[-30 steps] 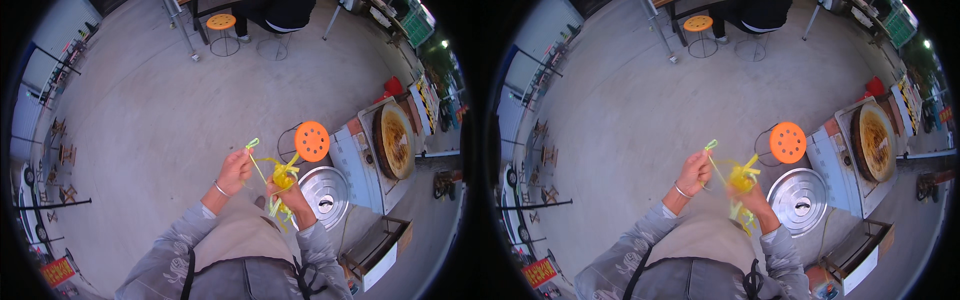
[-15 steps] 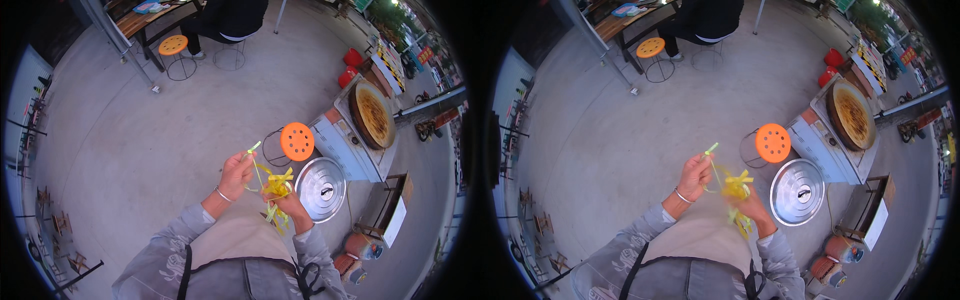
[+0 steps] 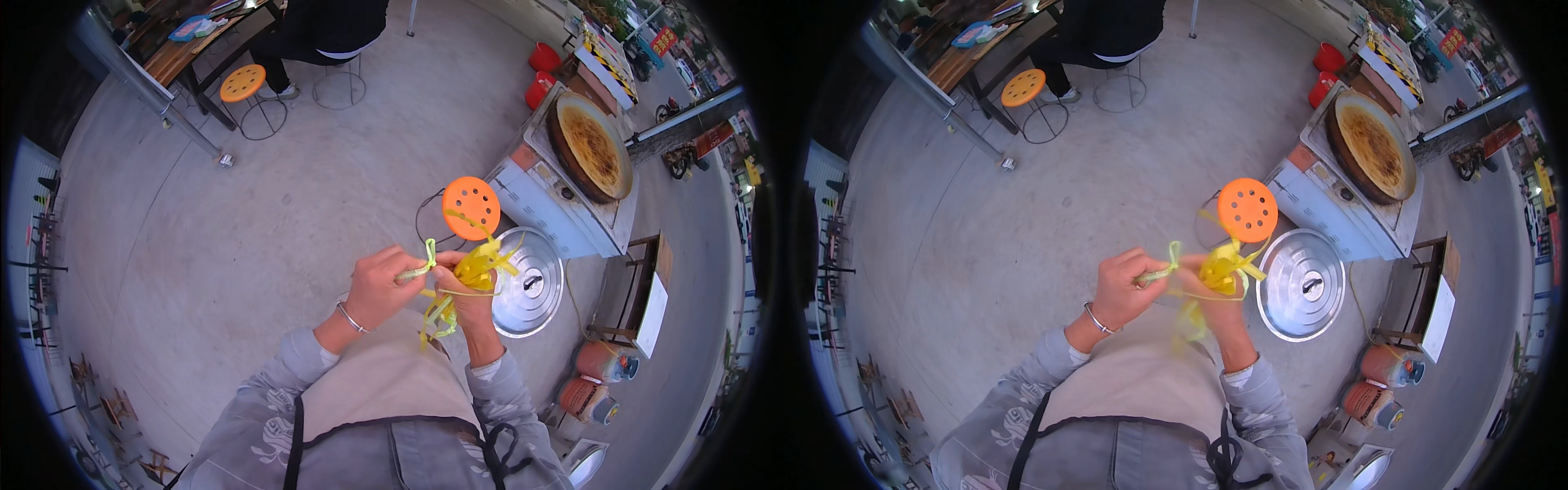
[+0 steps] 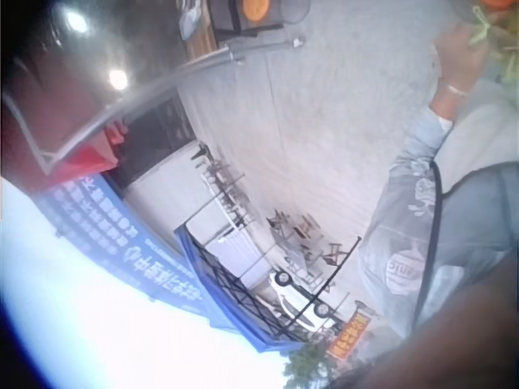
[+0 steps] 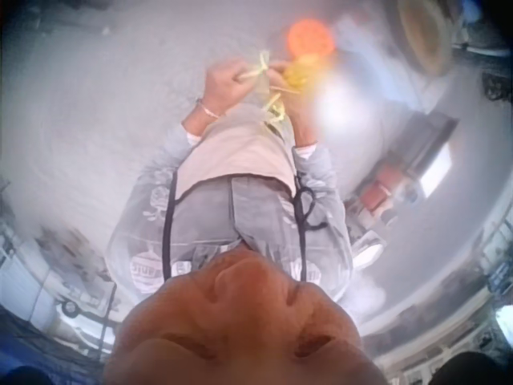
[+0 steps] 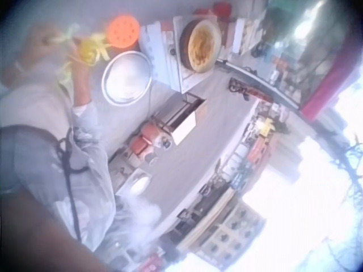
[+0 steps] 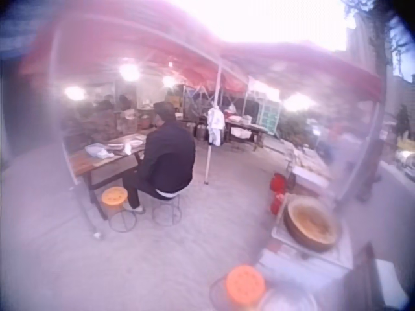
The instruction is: The person stands at an outdoor food stall and uses their hands to separate a bundle of yellow noodles. They repeatedly pull strands apart and shake the bundle to loosen the noodles, handling the food directly without tools.
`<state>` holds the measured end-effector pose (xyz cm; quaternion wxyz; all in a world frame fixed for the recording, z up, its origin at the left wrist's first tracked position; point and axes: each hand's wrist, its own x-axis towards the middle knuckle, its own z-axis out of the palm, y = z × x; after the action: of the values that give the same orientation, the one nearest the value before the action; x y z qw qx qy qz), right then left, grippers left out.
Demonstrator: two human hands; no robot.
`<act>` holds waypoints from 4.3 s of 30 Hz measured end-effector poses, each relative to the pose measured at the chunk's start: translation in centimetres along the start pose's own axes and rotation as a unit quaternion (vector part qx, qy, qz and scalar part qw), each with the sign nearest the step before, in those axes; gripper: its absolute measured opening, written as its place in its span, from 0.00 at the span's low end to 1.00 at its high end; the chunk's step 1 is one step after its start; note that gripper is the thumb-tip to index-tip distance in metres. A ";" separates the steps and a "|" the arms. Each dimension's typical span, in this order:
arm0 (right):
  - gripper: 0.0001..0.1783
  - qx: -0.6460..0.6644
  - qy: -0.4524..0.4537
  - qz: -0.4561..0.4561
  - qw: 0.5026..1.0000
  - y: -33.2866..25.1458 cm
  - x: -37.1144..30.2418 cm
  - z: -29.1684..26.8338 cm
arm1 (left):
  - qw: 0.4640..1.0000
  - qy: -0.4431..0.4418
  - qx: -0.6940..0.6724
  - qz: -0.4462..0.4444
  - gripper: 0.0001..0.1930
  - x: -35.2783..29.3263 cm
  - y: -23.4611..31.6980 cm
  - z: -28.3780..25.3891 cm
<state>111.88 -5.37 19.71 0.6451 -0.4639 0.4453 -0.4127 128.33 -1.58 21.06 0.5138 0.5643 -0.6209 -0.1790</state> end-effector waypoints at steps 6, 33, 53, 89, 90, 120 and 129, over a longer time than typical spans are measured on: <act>0.09 -0.130 0.021 -0.166 0.977 2.8 -0.4 -1.2 | 0.997 -0.040 0.036 0.064 0.09 -0.2 0.6 0.1; 0.07 -0.109 0.074 -0.074 0.988 0.1 -4.5 -0.2 | 0.985 -0.145 -0.089 0.030 0.06 -0.6 2.4 -1.9; 0.08 0.007 0.053 -0.018 0.998 1.4 -5.7 -0.8 | 0.983 -0.126 -0.123 0.051 0.07 -2.9 2.2 -0.5; 0.05 -0.045 0.101 0.000 0.994 3.3 -5.8 -2.5 | 0.608 -0.171 -0.715 -0.301 0.15 -4.3 0.1 -0.7; 0.05 -0.036 0.095 0.004 0.995 3.2 -5.8 -2.8 | 0.590 -0.137 -0.735 -0.305 0.15 -4.1 -0.3 -0.9; 0.09 -0.015 0.034 0.063 0.997 2.7 -7.7 -4.4 | 0.905 -0.229 -0.349 -0.087 0.03 -4.6 -0.6 2.9; 0.07 0.222 0.044 0.104 0.969 4.9 -8.1 -5.8 | 0.736 -0.036 -0.532 -0.417 0.20 -3.3 -4.7 1.9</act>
<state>104.75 2.04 15.54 0.7511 -0.2418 0.4163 -0.4518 128.62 -0.72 15.03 0.5820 0.3940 -0.1449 -0.6964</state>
